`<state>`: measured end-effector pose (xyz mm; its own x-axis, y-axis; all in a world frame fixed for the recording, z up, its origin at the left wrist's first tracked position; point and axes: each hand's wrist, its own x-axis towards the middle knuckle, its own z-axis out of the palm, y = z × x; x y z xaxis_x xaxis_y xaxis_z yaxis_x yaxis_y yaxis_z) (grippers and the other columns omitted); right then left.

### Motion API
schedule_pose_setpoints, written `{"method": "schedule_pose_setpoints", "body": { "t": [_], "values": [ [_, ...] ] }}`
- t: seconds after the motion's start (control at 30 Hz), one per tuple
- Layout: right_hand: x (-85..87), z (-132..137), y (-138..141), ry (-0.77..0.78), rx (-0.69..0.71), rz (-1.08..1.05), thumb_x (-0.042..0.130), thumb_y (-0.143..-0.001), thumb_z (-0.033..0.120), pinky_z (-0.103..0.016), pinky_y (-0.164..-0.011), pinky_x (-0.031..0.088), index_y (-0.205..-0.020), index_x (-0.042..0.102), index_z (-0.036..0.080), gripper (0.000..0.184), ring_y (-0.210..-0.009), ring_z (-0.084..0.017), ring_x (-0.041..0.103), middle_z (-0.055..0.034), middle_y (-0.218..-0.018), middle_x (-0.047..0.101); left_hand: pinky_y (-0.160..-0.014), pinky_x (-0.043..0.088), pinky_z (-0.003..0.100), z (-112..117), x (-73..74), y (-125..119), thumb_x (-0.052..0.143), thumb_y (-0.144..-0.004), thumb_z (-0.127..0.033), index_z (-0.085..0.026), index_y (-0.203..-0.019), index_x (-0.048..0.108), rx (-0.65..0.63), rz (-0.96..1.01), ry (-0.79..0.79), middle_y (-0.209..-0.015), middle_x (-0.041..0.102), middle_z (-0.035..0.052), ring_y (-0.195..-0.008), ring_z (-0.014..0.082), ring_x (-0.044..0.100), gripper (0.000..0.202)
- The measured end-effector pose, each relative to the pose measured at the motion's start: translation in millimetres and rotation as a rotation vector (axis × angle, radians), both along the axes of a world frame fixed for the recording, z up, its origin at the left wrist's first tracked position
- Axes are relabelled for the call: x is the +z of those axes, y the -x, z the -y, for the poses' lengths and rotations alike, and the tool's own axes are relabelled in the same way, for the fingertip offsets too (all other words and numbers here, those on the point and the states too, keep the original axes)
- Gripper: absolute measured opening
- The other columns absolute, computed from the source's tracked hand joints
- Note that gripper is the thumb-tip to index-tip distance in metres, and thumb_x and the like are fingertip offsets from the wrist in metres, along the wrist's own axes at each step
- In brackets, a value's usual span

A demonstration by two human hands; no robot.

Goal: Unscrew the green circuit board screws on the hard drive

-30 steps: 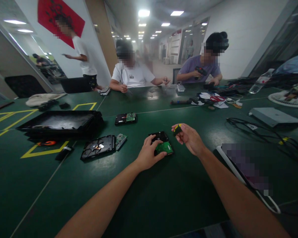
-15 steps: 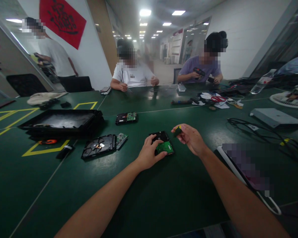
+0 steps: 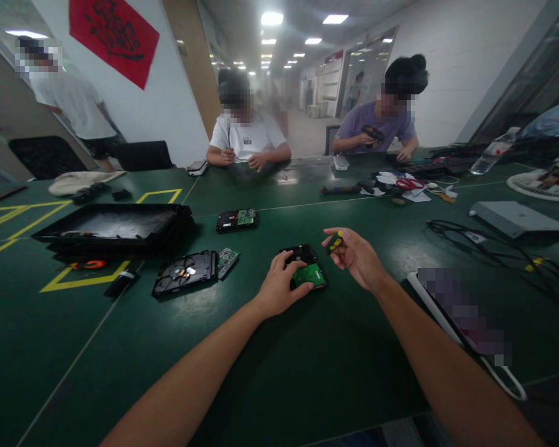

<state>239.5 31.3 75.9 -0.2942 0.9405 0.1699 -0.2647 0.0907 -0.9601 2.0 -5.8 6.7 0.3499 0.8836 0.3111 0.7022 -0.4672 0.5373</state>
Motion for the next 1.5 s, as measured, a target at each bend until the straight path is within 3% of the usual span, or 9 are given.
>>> {"method": "schedule_pose_setpoints", "body": {
  "t": [0.13,0.3,0.43,0.8,1.03,1.37,1.5],
  "values": [
    [-0.9,0.2,-1.2,-0.015,-0.019,0.046,0.065,-0.097,0.05,-0.023,-0.047,0.03,-0.116,0.075,0.023,0.035,-0.059,-0.009,0.05,-0.0051,-0.098,0.068,-0.123,0.032,0.062,-0.6,-0.1,0.3,0.074,-0.092,-0.051,-0.029,-0.137,0.061,0.001,-0.002,0.009,-0.16,0.038,0.0135,-0.154,0.0385,0.028,0.052],
    [-1.0,0.9,-0.5,-0.018,0.0,0.025,0.069,-0.095,0.051,-0.025,-0.05,0.038,-0.104,0.075,0.022,0.031,-0.063,-0.012,0.057,-0.0069,-0.102,0.071,-0.123,0.033,0.062,-1.3,-1.7,0.3,0.074,-0.092,-0.051,-0.029,-0.137,0.061,-0.007,0.0,0.005,-0.16,0.038,0.0134,-0.154,0.0385,0.029,0.052],
    [-0.5,0.5,0.5,-0.014,0.011,-0.025,0.062,-0.097,0.056,-0.03,-0.058,0.048,-0.104,0.074,0.022,0.037,-0.067,-0.015,0.061,-0.0085,-0.103,0.073,-0.122,0.033,0.062,-1.4,-2.2,0.5,0.074,-0.092,-0.051,-0.029,-0.136,0.062,-0.007,0.001,0.005,-0.16,0.038,0.013,-0.154,0.0385,0.029,0.051],
    [-1.6,-0.2,-0.2,-0.027,-0.002,0.016,0.064,-0.098,0.052,-0.026,-0.055,0.041,-0.113,0.075,0.022,0.035,-0.067,-0.012,0.058,-0.0058,-0.104,0.068,-0.123,0.033,0.061,-1.2,-2.2,0.0,0.075,-0.091,-0.05,-0.028,-0.137,0.061,-0.004,-0.001,0.004,-0.159,0.038,0.0142,-0.153,0.0386,0.03,0.053],
    [-1.0,-0.2,-0.6,-0.02,0.021,-0.027,0.061,-0.099,0.052,-0.03,-0.062,0.049,-0.106,0.072,0.022,0.033,-0.069,-0.015,0.062,-0.0086,-0.111,0.074,-0.123,0.033,0.061,0.7,0.7,0.5,0.073,-0.093,-0.05,-0.028,-0.137,0.061,0.002,-0.008,0.014,-0.159,0.038,0.0135,-0.154,0.038,0.028,0.051],
    [0.7,1.0,1.6,0.003,-0.029,0.015,0.067,-0.095,0.052,-0.025,-0.047,0.032,-0.114,0.073,0.025,0.034,-0.059,-0.011,0.054,-0.0051,-0.1,0.07,-0.123,0.032,0.062,-0.4,-0.5,-0.2,0.074,-0.092,-0.05,-0.029,-0.137,0.061,-0.001,0.004,0.016,-0.16,0.038,0.0128,-0.154,0.0383,0.029,0.051],
    [0.1,1.0,0.6,0.005,-0.032,0.03,0.069,-0.094,0.053,-0.025,-0.047,0.034,-0.109,0.076,0.022,0.035,-0.059,-0.011,0.054,-0.0059,-0.098,0.07,-0.123,0.032,0.062,-0.8,-2.3,0.5,0.074,-0.092,-0.051,-0.029,-0.137,0.061,0.001,0.002,0.015,-0.16,0.038,0.0125,-0.154,0.0383,0.028,0.052]
  ]
}}
